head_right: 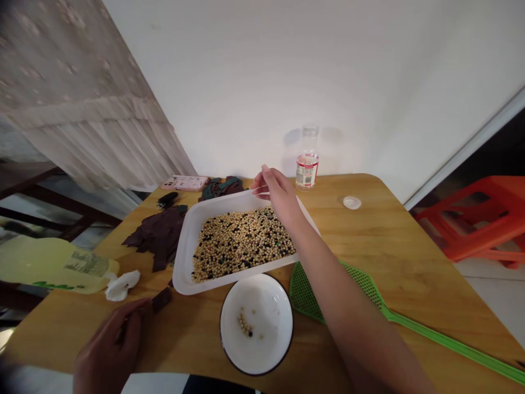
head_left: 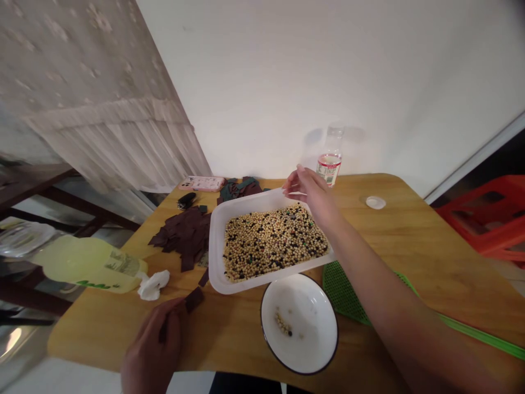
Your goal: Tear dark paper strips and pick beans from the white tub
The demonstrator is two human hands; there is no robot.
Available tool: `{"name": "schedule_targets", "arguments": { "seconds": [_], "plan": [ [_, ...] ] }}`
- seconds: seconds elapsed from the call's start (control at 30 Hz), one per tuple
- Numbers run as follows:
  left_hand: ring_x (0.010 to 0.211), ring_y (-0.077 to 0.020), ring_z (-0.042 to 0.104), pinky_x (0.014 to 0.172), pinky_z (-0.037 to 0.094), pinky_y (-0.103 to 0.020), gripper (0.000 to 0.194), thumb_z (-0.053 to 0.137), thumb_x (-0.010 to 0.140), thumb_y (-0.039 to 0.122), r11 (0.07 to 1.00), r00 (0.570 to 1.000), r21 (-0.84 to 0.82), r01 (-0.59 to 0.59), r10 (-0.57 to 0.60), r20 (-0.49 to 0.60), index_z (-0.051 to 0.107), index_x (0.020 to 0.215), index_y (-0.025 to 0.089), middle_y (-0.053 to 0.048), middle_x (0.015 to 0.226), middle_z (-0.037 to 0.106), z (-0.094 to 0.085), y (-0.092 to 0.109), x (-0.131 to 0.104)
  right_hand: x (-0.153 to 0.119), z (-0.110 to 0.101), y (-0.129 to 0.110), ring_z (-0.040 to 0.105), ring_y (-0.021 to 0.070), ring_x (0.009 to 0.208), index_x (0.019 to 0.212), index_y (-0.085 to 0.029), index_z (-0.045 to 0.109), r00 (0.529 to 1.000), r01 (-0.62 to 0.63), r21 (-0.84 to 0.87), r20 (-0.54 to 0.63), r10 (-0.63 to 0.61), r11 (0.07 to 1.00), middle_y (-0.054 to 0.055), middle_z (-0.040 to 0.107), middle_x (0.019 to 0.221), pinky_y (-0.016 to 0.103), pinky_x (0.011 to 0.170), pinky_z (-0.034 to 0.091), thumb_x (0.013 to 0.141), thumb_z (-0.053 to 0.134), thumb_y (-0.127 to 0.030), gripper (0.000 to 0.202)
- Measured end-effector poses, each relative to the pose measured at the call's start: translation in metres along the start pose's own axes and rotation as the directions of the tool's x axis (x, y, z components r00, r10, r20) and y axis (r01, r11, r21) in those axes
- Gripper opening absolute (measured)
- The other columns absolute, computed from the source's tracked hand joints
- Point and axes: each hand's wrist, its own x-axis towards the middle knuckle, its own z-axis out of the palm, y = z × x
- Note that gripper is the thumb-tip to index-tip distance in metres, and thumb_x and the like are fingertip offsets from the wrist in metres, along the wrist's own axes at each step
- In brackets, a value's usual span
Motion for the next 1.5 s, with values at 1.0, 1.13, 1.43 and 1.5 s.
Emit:
{"name": "schedule_targets", "arguments": {
  "seconds": [1.0,1.13,1.43,1.5],
  "plan": [
    [0.076,-0.0181,0.069,0.064,0.052,-0.025,0.023,0.044,0.083,0.032,1.000,1.000,-0.017,-0.004,0.004,-0.007,0.064,0.089,0.022,-0.003,0.088,0.072,-0.001,0.001,0.000,-0.014,-0.002,0.010,0.047,0.0330,0.115,0.114,-0.014,0.054,0.949,0.039,-0.982,0.094,0.300,0.185,0.019,0.049,0.124,0.046,0.093,0.038,0.089,0.047,-0.025,0.028],
    [0.078,-0.0174,0.069,0.066,0.052,-0.024,0.021,0.044,0.084,0.031,1.000,1.000,-0.024,0.004,-0.004,-0.013,0.063,0.090,0.023,-0.003,0.089,0.072,0.001,-0.003,-0.002,-0.019,0.003,0.008,0.054,0.0255,0.108,0.117,-0.016,0.053,0.921,-0.005,-0.999,0.016,0.390,0.052,0.013,0.052,0.123,0.045,0.088,0.045,0.090,0.050,-0.030,0.031],
    [0.077,-0.0179,0.069,0.063,0.051,-0.024,0.022,0.044,0.083,0.032,0.999,1.000,-0.018,0.027,-0.027,0.012,0.063,0.089,0.023,-0.002,0.089,0.072,0.001,0.000,-0.001,-0.022,0.007,0.008,0.059,0.0208,0.100,0.119,-0.018,0.053,0.898,-0.082,-0.996,-0.089,0.430,-0.035,0.009,0.056,0.120,0.042,0.083,0.050,0.090,0.053,-0.033,0.032],
    [0.079,-0.0173,0.068,0.063,0.051,-0.024,0.022,0.044,0.084,0.032,0.999,0.999,-0.016,0.033,-0.033,0.013,0.063,0.091,0.023,-0.002,0.091,0.072,0.001,-0.001,-0.002,-0.021,0.007,0.009,0.059,0.0205,0.099,0.118,-0.018,0.053,0.892,-0.090,-0.995,-0.097,0.441,-0.035,0.009,0.056,0.120,0.042,0.083,0.051,0.090,0.053,-0.033,0.032]
  ]
}}
